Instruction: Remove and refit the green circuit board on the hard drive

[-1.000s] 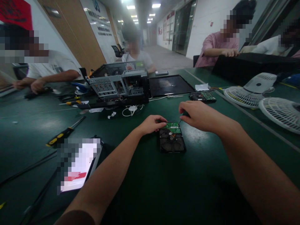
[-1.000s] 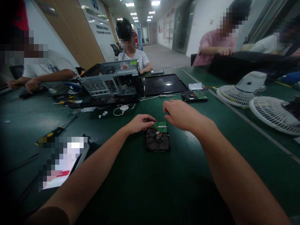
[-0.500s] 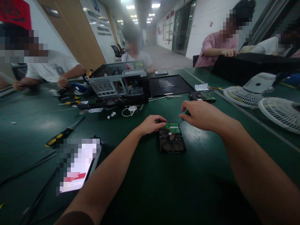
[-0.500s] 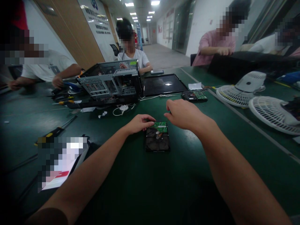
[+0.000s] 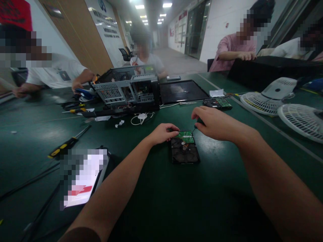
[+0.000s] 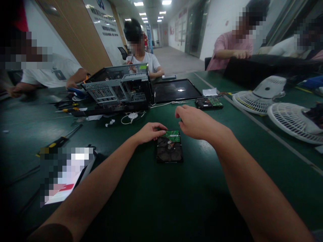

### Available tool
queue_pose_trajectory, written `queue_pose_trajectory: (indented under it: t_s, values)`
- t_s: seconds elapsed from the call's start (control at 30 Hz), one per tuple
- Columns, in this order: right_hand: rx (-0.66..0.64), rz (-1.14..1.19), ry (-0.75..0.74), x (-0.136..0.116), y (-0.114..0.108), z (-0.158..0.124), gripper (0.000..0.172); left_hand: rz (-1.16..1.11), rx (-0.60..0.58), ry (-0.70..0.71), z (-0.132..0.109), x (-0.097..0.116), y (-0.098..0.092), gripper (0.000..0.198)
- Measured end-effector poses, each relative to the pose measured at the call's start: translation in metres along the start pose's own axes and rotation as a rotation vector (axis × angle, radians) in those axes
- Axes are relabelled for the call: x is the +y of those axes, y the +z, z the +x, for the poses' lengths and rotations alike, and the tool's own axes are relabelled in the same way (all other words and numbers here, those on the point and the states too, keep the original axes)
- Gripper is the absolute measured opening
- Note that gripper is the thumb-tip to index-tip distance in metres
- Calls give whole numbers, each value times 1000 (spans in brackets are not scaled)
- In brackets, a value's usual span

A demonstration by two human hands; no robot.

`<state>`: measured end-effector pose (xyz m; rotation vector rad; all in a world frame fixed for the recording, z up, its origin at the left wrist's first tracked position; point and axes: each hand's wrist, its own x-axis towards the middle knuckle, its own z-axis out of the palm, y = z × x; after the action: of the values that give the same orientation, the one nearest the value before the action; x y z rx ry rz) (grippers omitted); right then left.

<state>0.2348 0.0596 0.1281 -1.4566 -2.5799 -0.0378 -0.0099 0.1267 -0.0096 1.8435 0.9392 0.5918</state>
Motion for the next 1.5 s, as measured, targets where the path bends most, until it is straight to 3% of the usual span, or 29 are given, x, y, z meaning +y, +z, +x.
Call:
queue_pose_trajectory:
  t_s: [0.17, 0.33, 0.5, 0.67, 0.83, 1.3, 1.5]
  values:
    - [-16, -79, 115, 1, 0, 0, 28, -12, 0, -12, 0, 1, 1, 36]
    - [-4, -19, 27, 1, 1, 0, 25, -14, 2, -7, -1, 3, 0, 36]
    - [-23, -115, 131, -1, 0, 0, 30, -17, 5, -5, 0, 2, 0, 36]
    - [-19, -61, 25, -2, -2, -1, 24, -2, 0, -30, 0, 3, 0, 37]
    - [-39, -113, 128, -4, -3, -1, 27, -13, -3, -26, -1, 5, 0, 35]
    - [-29, 18, 29, 1, -2, -3, 21, -3, 6, -17, -1, 3, 0, 37]
    - [-66, -32, 70, 1, -4, -2, 17, -10, -2, -15, -1, 4, 0, 38]
